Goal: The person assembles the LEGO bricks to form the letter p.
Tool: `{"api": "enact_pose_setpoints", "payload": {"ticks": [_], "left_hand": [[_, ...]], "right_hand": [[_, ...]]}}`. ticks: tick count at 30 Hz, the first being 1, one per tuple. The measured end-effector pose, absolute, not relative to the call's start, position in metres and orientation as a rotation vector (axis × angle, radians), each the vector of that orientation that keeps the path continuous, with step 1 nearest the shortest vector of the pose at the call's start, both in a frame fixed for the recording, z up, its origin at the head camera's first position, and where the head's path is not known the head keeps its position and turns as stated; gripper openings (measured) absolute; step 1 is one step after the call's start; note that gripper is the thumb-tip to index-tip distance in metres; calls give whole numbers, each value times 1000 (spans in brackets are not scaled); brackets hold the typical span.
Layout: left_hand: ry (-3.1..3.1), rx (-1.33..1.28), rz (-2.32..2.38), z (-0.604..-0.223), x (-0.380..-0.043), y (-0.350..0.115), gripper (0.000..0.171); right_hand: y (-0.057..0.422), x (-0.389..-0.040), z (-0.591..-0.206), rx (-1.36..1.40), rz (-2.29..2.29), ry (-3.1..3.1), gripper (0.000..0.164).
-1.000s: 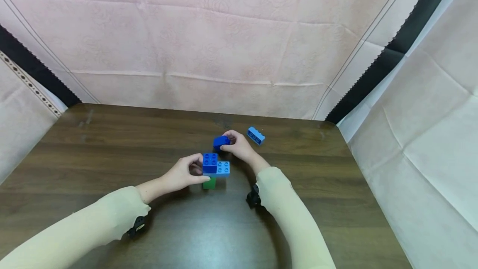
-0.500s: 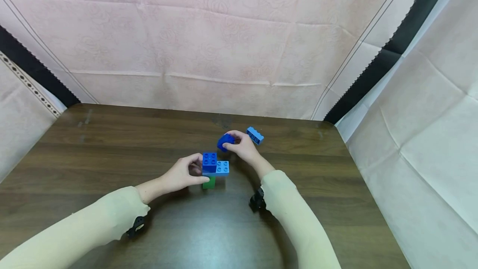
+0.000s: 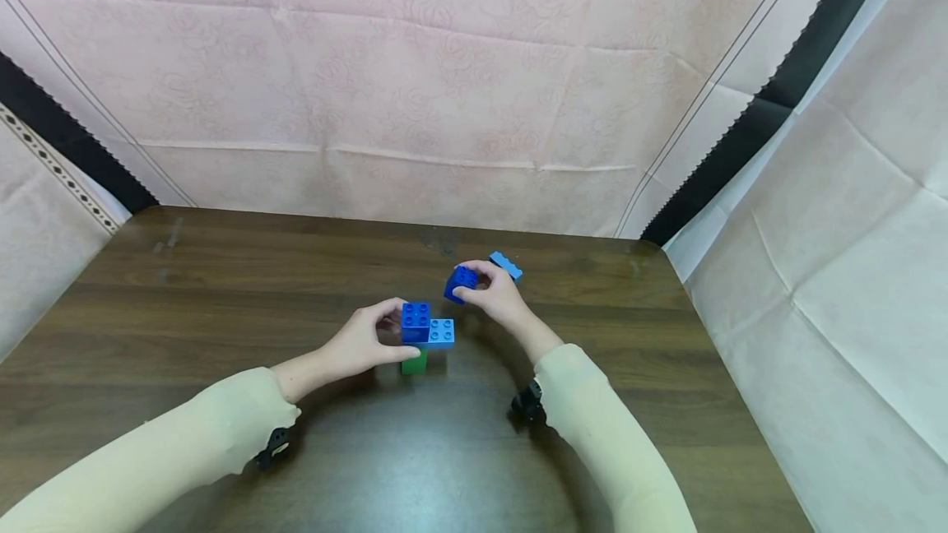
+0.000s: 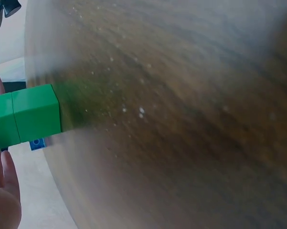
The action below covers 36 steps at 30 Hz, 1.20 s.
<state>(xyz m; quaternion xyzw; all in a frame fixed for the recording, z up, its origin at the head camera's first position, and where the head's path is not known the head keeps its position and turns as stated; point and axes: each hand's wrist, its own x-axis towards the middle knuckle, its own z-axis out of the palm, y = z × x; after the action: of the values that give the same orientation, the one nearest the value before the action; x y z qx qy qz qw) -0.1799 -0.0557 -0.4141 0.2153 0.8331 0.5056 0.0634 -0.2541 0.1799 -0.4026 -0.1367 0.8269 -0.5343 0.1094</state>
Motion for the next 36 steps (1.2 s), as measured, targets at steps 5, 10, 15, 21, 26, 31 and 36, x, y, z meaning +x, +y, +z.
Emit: {"api": "enact_pose_setpoints", "payload": {"ticks": [5,10,15,21,26,31,36], "left_hand": [[2526,668,1536,-413,-180,-55,37],[2520,689,1547,-411,-182,-56,32],[2527,680,1546,-412,-185,-56,30],[2534,674,1567,-414,-187,-56,28],[2526,678,1587,-415,-188,-56,27],[2530,673,1573,-415,-188,-57,27],[2527,678,1563,-414,-189,-57,27]], "right_hand": [[183,-250,-400,-435,-1580,2413,45],[185,-246,-396,-449,-1601,2415,43],[188,-243,-392,-448,-1633,2406,43],[193,-235,-386,-445,-1650,2399,42],[196,-227,-381,-506,-1662,2377,40],[196,-218,-377,-609,-1657,2348,39],[193,-213,-375,-720,-1659,2313,38]]}}
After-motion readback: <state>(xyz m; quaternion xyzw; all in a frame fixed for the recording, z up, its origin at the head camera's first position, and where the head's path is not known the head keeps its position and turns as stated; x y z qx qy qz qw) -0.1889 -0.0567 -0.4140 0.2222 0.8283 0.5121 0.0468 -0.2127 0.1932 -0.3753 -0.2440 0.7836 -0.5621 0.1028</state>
